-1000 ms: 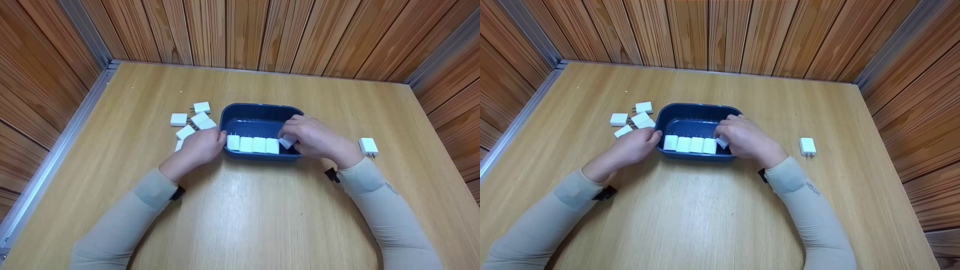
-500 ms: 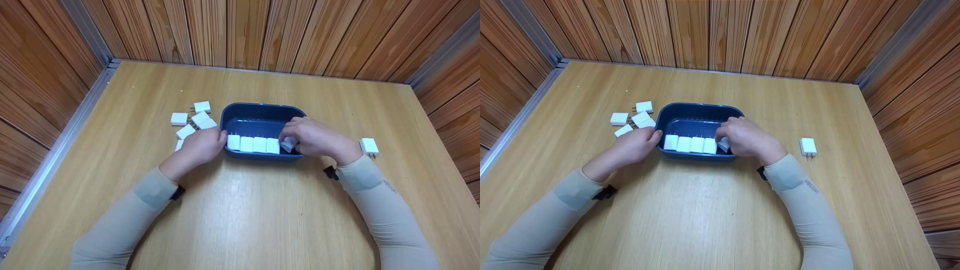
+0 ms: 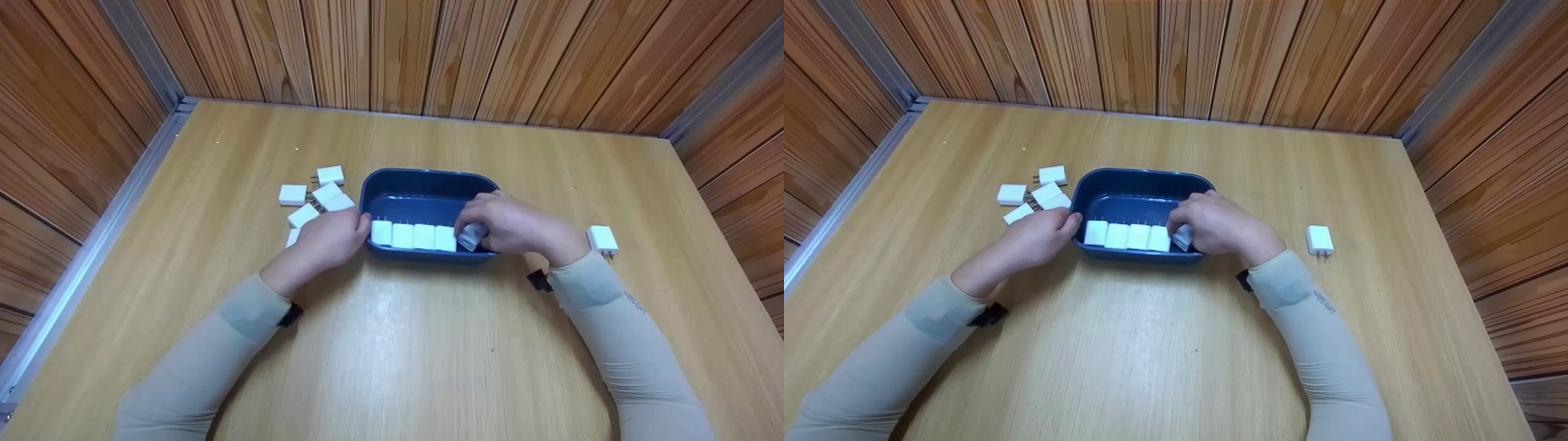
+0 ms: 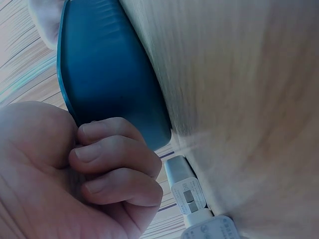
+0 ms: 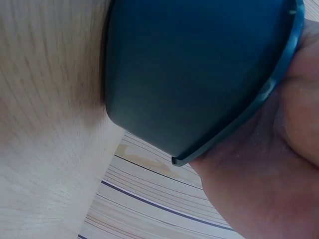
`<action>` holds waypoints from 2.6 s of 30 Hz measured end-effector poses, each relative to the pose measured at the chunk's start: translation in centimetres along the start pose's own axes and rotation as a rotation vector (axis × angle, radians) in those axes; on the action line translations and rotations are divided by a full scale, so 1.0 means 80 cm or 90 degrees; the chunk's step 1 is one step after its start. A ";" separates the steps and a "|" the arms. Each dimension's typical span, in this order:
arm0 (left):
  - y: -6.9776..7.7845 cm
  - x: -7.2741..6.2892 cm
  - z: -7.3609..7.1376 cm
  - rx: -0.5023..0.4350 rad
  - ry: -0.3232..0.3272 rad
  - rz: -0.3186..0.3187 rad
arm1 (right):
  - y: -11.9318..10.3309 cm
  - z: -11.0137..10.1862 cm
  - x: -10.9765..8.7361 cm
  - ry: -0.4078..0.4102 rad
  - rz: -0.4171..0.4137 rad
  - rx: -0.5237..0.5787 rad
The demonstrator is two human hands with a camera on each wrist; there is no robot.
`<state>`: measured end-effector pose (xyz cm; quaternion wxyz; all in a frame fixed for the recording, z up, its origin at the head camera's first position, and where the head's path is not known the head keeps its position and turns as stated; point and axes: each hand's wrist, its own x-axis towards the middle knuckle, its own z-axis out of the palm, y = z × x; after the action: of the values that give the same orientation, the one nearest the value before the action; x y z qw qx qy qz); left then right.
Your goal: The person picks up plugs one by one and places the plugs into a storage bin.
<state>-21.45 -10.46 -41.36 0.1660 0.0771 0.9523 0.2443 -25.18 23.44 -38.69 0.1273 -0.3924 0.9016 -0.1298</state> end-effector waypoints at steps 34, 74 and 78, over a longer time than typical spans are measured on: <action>0.001 -0.001 0.000 -0.001 -0.003 -0.008 | 0.000 0.000 0.003 -0.027 0.016 0.048; 0.000 0.000 0.001 -0.007 -0.003 -0.005 | 0.025 -0.038 -0.037 0.216 0.071 0.072; 0.000 0.000 0.001 -0.005 -0.001 -0.007 | 0.032 -0.053 -0.053 0.210 0.146 0.063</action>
<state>-21.40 -10.46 -41.44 0.1687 0.0716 0.9516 0.2468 -25.51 28.80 -35.07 0.0110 -0.2541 0.9415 -0.2210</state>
